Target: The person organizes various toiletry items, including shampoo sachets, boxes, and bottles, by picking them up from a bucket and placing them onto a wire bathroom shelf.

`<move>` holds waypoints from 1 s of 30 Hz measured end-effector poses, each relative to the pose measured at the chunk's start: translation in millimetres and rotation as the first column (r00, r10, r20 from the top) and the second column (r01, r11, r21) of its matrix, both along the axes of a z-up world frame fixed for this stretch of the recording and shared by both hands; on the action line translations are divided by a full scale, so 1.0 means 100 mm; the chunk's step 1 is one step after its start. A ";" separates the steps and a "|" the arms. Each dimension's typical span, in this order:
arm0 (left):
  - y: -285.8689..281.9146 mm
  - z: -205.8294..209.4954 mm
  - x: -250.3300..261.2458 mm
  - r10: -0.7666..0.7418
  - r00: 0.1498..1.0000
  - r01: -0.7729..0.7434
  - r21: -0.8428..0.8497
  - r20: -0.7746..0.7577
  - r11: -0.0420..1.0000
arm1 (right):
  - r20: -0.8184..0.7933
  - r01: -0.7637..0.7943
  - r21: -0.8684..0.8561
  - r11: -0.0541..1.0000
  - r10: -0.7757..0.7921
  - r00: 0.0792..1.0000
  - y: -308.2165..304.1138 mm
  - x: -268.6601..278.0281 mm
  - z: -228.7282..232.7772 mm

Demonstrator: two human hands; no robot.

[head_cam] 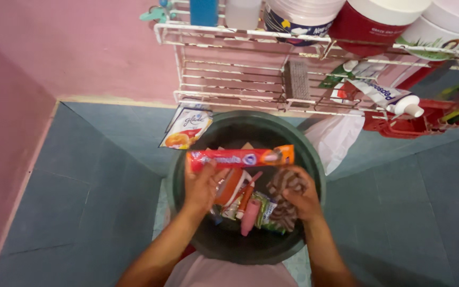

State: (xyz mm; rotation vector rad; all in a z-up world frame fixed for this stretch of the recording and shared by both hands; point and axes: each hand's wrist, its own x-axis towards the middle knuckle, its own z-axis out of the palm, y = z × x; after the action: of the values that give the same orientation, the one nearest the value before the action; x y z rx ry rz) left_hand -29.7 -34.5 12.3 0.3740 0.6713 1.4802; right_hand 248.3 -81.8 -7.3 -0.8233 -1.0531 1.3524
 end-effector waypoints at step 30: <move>0.50 2.09 -1.43 0.698 0.480 -0.181 0.719 -0.531 0.671 | 0.608 -0.234 0.571 0.787 -0.214 0.764 0.34 -1.20 1.53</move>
State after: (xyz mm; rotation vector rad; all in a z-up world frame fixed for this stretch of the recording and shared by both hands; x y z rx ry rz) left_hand -172.8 16.0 221.3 1.5153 1.0645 2.0610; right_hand 128.8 -48.2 145.3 -0.7775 -1.9302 0.6009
